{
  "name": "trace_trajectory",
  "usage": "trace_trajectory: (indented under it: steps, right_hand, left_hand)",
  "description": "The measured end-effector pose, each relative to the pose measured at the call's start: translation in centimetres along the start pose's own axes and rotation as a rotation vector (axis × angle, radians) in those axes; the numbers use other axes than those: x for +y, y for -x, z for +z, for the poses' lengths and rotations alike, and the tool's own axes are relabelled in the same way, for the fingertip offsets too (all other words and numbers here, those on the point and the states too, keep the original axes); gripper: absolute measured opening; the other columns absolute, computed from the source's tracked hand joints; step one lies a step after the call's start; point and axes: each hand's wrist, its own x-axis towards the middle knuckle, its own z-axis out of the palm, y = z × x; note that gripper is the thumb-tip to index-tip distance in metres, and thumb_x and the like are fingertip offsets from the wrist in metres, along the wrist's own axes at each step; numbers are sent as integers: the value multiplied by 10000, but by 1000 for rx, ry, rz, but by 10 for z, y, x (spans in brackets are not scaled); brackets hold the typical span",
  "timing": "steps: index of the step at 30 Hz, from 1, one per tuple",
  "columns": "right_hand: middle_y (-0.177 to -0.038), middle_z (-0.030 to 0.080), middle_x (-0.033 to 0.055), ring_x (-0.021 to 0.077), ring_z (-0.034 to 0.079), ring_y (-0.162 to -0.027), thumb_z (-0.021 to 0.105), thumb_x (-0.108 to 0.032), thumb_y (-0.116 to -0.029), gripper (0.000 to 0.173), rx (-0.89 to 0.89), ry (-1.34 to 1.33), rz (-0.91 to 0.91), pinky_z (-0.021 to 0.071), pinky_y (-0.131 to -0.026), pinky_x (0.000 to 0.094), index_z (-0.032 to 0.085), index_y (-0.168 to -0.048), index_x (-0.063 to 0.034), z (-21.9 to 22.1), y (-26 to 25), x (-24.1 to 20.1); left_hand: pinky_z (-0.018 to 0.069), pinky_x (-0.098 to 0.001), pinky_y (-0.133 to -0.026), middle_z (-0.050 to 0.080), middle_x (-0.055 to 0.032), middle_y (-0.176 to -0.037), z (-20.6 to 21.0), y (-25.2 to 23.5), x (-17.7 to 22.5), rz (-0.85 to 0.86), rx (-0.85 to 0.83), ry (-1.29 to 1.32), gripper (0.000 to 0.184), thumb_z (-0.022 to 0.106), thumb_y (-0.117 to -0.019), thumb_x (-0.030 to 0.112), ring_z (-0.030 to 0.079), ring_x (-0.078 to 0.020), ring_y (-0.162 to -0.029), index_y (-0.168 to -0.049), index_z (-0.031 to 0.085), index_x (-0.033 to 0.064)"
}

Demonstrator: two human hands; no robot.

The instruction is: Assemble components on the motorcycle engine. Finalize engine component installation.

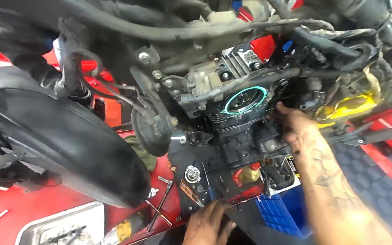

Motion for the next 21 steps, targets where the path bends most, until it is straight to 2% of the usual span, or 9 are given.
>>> trace_trajectory:
  steps: [5, 9, 13, 21]
  right_hand:
    - [-961, 740, 68, 172, 719, -811, 701, -360, -971, 385, 34, 29, -12, 609, -717, 344, 644, -1215, -67, 5, 1, -1]
    - [-945, 740, 75, 180, 720, -801, 723, -348, -957, 390, 56, 14, -20, 614, -721, 349, 650, -1206, -56, 5, 0, 0]
    - [-919, 734, 53, 166, 713, -785, 724, -370, -952, 377, 55, 25, -11, 608, -707, 337, 659, -1167, -67, 6, 0, -1]
    - [-899, 719, 34, 149, 701, -772, 730, -361, -949, 361, 45, 22, -40, 599, -690, 316, 657, -1177, -91, 6, 2, -2]
  left_hand:
    - [619, -334, -792, 709, -14, -1187, -12, -1, -8, -11, 61, 4, 357, 635, -1007, 434, 709, -115, -924, -1243, 700, 174]
    - [619, -334, -826, 710, -8, -1200, -23, 2, -18, -30, 60, -4, 351, 634, -1008, 432, 709, -108, -964, -1239, 701, 176]
    - [619, -343, -815, 713, -21, -1198, -30, 1, -21, -29, 62, -22, 348, 640, -1006, 424, 714, -123, -957, -1232, 706, 168]
    - [618, -345, -819, 714, -35, -1203, -36, 1, -27, -26, 60, -31, 368, 646, -1002, 428, 716, -138, -961, -1233, 711, 150]
